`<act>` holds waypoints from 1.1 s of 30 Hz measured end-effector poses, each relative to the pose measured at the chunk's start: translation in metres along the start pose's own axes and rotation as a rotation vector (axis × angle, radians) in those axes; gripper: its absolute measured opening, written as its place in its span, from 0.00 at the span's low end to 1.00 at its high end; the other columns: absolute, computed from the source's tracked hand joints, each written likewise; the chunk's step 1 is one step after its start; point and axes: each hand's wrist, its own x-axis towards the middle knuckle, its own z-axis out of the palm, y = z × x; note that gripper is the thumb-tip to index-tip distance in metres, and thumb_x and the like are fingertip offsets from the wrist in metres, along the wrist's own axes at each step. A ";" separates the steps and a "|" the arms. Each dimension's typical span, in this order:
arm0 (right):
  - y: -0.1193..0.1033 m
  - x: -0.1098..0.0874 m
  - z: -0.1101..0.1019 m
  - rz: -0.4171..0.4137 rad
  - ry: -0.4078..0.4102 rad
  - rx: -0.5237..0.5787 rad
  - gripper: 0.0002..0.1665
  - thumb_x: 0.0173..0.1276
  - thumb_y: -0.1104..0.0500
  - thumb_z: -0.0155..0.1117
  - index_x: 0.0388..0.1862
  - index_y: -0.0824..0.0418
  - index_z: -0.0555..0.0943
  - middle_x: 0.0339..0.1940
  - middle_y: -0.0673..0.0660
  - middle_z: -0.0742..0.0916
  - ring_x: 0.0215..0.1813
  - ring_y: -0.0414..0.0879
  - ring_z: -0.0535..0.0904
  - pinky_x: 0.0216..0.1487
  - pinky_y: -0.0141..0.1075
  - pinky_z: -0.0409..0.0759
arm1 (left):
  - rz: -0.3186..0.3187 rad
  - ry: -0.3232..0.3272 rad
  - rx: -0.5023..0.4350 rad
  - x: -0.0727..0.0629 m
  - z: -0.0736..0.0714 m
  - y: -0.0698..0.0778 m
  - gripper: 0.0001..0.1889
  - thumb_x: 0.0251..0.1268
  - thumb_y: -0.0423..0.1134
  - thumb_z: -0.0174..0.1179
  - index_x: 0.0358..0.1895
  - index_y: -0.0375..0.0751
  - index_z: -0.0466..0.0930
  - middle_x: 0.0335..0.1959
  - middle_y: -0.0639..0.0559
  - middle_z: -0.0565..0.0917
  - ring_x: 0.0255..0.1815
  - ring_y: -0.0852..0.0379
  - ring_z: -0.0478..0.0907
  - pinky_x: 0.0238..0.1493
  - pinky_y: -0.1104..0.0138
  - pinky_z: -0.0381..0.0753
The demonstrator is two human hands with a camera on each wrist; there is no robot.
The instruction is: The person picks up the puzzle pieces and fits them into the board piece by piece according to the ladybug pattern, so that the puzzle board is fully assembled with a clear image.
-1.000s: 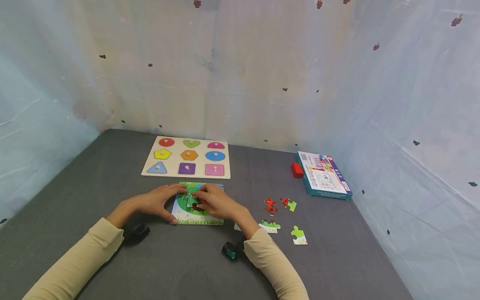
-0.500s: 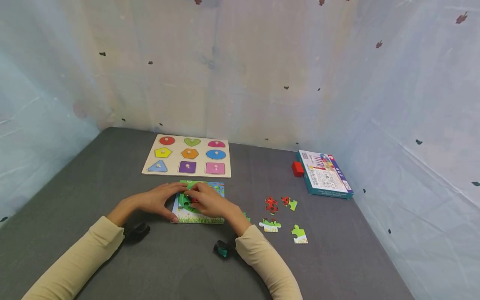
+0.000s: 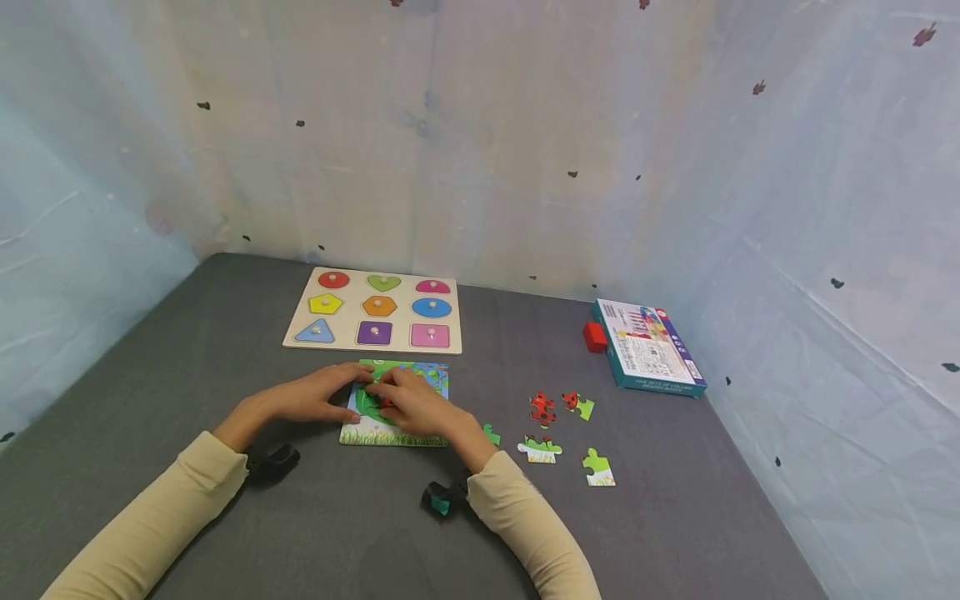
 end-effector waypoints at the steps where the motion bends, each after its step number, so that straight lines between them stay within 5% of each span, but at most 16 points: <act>1: 0.001 0.000 0.001 -0.004 0.006 0.001 0.21 0.68 0.61 0.58 0.60 0.63 0.75 0.51 0.56 0.78 0.50 0.46 0.71 0.52 0.36 0.68 | -0.004 0.003 -0.002 0.000 0.000 0.000 0.30 0.60 0.52 0.61 0.60 0.36 0.67 0.66 0.38 0.64 0.67 0.41 0.59 0.64 0.40 0.50; 8: 0.003 0.000 0.004 -0.002 0.033 0.003 0.21 0.68 0.60 0.59 0.59 0.61 0.76 0.50 0.55 0.78 0.50 0.45 0.70 0.54 0.37 0.67 | -0.011 0.040 0.025 0.002 0.000 0.003 0.32 0.59 0.48 0.64 0.60 0.31 0.66 0.54 0.43 0.73 0.54 0.48 0.71 0.59 0.45 0.62; 15: 0.003 -0.002 0.004 0.048 0.068 0.025 0.23 0.67 0.56 0.60 0.59 0.62 0.74 0.51 0.56 0.78 0.52 0.46 0.70 0.57 0.39 0.66 | -0.007 0.069 0.082 0.004 0.001 0.006 0.32 0.59 0.44 0.64 0.61 0.29 0.64 0.45 0.47 0.74 0.36 0.55 0.70 0.40 0.58 0.69; 33: 0.007 -0.005 0.005 0.127 0.112 0.019 0.18 0.65 0.51 0.62 0.49 0.60 0.75 0.50 0.56 0.78 0.56 0.51 0.69 0.56 0.42 0.67 | 0.040 0.110 0.124 0.005 0.004 0.002 0.31 0.58 0.45 0.65 0.61 0.30 0.67 0.43 0.49 0.76 0.39 0.56 0.74 0.42 0.57 0.74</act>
